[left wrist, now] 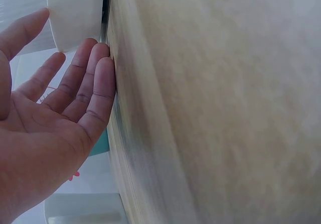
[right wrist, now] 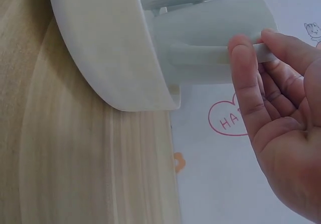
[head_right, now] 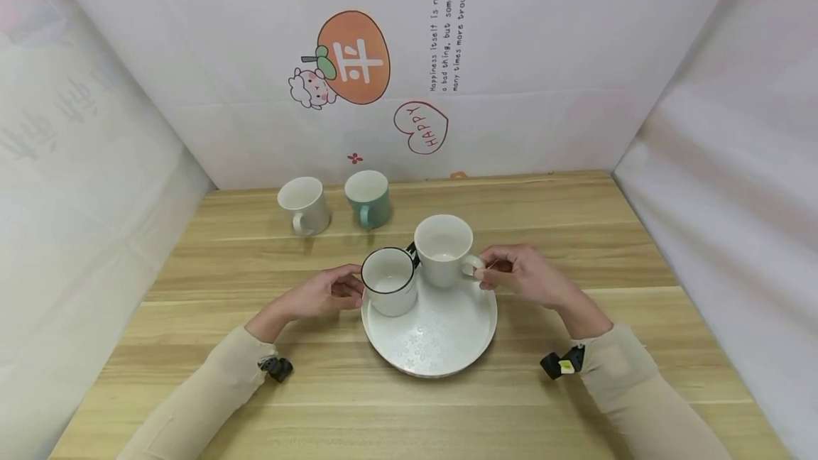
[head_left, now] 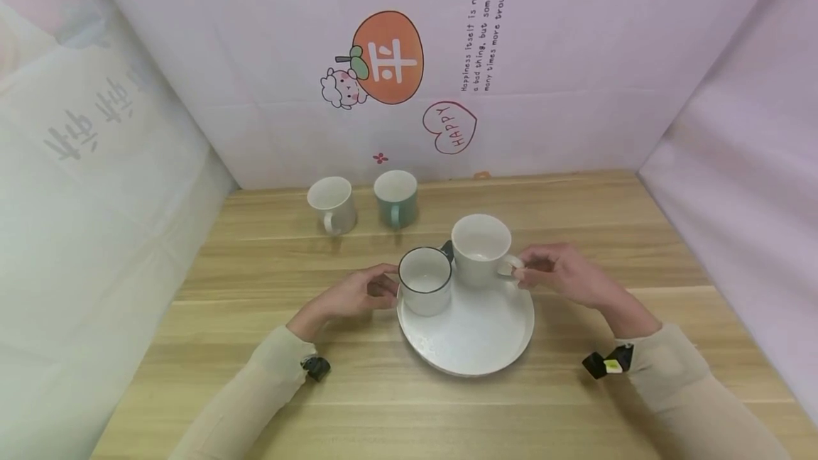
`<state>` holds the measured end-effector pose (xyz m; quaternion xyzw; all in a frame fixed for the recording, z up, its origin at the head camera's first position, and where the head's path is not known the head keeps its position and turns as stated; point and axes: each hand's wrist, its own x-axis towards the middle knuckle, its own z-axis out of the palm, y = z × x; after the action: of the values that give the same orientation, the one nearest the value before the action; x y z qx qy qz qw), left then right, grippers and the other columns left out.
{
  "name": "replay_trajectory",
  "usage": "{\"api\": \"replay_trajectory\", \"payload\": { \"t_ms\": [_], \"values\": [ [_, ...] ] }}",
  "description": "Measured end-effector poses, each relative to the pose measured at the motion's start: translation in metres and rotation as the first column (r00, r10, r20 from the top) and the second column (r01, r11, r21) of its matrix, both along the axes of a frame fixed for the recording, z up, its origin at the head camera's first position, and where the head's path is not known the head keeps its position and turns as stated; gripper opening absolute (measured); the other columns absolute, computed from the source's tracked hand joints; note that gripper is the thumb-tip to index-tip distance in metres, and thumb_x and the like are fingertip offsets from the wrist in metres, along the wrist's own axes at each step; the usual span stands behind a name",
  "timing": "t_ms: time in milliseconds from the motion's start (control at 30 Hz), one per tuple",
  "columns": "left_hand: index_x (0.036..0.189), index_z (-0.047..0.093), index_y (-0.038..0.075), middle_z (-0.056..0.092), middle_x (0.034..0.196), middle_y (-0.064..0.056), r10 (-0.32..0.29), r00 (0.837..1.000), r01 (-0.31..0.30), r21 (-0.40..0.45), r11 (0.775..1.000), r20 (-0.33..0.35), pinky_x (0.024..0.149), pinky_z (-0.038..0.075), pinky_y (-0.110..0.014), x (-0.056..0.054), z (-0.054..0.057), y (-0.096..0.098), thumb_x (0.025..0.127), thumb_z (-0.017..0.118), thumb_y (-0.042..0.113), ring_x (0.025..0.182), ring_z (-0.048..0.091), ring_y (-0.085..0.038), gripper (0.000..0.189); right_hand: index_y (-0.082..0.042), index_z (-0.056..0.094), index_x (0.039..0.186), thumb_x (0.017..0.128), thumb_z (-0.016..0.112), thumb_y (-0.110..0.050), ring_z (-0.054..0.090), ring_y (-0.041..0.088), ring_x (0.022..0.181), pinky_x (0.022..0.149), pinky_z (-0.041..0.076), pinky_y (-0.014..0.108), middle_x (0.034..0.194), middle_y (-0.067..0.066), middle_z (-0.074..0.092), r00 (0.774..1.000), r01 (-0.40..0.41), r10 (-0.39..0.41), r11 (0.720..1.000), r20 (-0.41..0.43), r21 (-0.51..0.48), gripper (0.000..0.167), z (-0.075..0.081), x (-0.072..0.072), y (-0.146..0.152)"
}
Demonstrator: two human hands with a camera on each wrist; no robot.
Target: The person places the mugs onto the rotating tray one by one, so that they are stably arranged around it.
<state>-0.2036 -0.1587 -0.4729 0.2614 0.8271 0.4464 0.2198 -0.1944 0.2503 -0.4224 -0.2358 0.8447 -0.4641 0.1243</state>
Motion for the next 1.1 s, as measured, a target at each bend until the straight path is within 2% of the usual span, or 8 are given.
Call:
{"api": "replay_trajectory", "payload": {
  "t_ms": [200, 500, 867, 1000, 1100],
  "values": [
    [0.146, 0.046, 0.012, 0.068, 0.122, -0.013, 0.010, 1.000, -0.010, -0.011, 1.000, 0.006, 0.095, 0.056, -0.029, 0.000, -0.001, 0.000, 0.093, 0.071, 0.013, 0.110, 0.067, -0.024, 0.058, -0.004, 0.070, 0.106, 0.096, 0.067, -0.015, 0.073, 0.013, 0.087, 0.078, 0.061, 0.028, 0.103, 0.020, 0.072, 1.000, -0.025, 0.025, 0.999, 0.011, -0.022, 0.015, -0.008, -0.003, -0.001],
    [0.145, 0.046, 0.013, 0.068, 0.122, -0.012, 0.012, 1.000, -0.012, -0.009, 1.000, 0.007, 0.096, 0.056, -0.030, 0.000, -0.002, 0.001, 0.093, 0.071, 0.014, 0.110, 0.067, -0.024, 0.058, -0.010, 0.070, 0.106, 0.096, 0.067, -0.018, 0.072, 0.015, 0.088, 0.080, 0.061, 0.031, 0.103, 0.016, 0.073, 0.999, -0.020, 0.019, 1.000, 0.033, 0.016, 0.014, -0.016, -0.005, -0.003],
    [0.146, 0.045, 0.011, 0.068, 0.122, -0.013, 0.010, 1.000, -0.010, -0.007, 1.000, 0.011, 0.095, 0.056, -0.030, 0.001, -0.002, 0.000, 0.094, 0.070, 0.014, 0.110, 0.067, -0.024, 0.058, -0.008, 0.071, 0.107, 0.097, 0.066, -0.020, 0.072, 0.015, 0.087, 0.080, 0.060, 0.031, 0.104, 0.017, 0.073, 0.999, -0.033, 0.033, 0.999, 0.039, 0.007, 0.017, -0.023, -0.008, -0.005],
    [0.146, 0.045, 0.011, 0.068, 0.123, -0.013, 0.004, 1.000, -0.004, -0.009, 1.000, 0.008, 0.095, 0.056, -0.030, 0.001, -0.001, 0.000, 0.094, 0.070, 0.014, 0.111, 0.067, -0.024, 0.058, -0.010, 0.071, 0.106, 0.095, 0.069, -0.022, 0.072, 0.014, 0.086, 0.078, 0.060, 0.030, 0.103, 0.014, 0.074, 0.998, -0.014, 0.013, 1.000, 0.055, 0.016, 0.017, -0.024, -0.009, -0.006],
    [0.146, 0.045, 0.010, 0.068, 0.122, -0.013, 0.000, 1.000, 0.000, -0.003, 1.000, 0.007, 0.095, 0.056, -0.030, 0.001, -0.001, 0.000, 0.094, 0.070, 0.014, 0.110, 0.067, -0.025, 0.058, -0.011, 0.069, 0.111, 0.094, 0.071, -0.025, 0.073, 0.017, 0.086, 0.078, 0.060, 0.031, 0.103, 0.013, 0.073, 0.996, 0.004, -0.005, 1.000, 0.092, 0.009, 0.023, -0.024, -0.011, -0.005]
  ]
}}
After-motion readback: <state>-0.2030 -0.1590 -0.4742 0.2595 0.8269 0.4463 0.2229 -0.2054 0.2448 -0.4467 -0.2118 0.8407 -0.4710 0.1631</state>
